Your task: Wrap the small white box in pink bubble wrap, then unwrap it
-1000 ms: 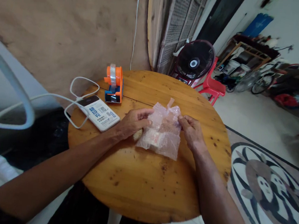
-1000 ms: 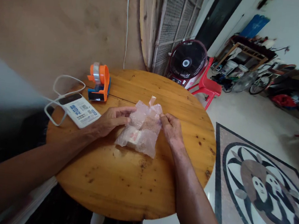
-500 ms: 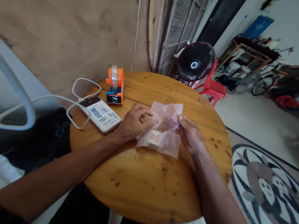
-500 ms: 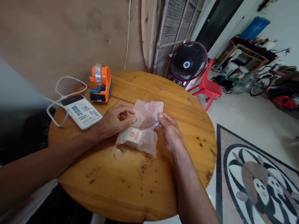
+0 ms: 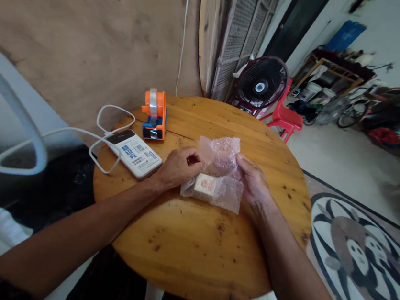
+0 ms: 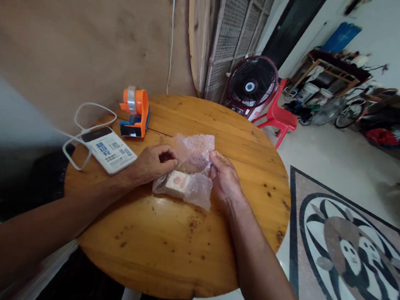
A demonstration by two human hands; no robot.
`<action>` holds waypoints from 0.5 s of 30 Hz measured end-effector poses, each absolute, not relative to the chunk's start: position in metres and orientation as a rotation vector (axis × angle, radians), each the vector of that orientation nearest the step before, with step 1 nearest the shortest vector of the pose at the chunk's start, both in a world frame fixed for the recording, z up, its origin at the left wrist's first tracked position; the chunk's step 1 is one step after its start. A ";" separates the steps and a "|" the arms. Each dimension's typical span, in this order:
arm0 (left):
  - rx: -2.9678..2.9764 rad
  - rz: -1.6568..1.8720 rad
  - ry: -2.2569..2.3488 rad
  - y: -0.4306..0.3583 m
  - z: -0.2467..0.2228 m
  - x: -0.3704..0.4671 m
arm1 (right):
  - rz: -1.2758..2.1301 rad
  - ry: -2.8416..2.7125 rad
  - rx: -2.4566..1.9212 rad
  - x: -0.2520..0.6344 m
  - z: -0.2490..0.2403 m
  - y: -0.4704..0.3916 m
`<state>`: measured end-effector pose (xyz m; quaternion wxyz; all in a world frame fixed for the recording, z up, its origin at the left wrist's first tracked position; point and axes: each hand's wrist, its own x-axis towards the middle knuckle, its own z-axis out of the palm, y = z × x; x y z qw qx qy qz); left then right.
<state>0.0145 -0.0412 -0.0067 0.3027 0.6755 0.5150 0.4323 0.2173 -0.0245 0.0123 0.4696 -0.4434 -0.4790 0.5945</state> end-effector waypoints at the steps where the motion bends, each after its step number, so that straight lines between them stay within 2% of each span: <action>1: 1.794 1.147 1.368 -0.041 -0.007 0.014 | 1.471 -1.165 -1.081 0.218 0.012 -0.024; 8: 1.744 1.168 1.307 -0.041 -0.006 0.012 | 1.459 -1.221 -1.122 0.218 0.010 -0.025; 15: 1.781 1.140 1.315 -0.043 -0.001 0.017 | 1.678 -1.233 -0.960 0.209 0.013 -0.033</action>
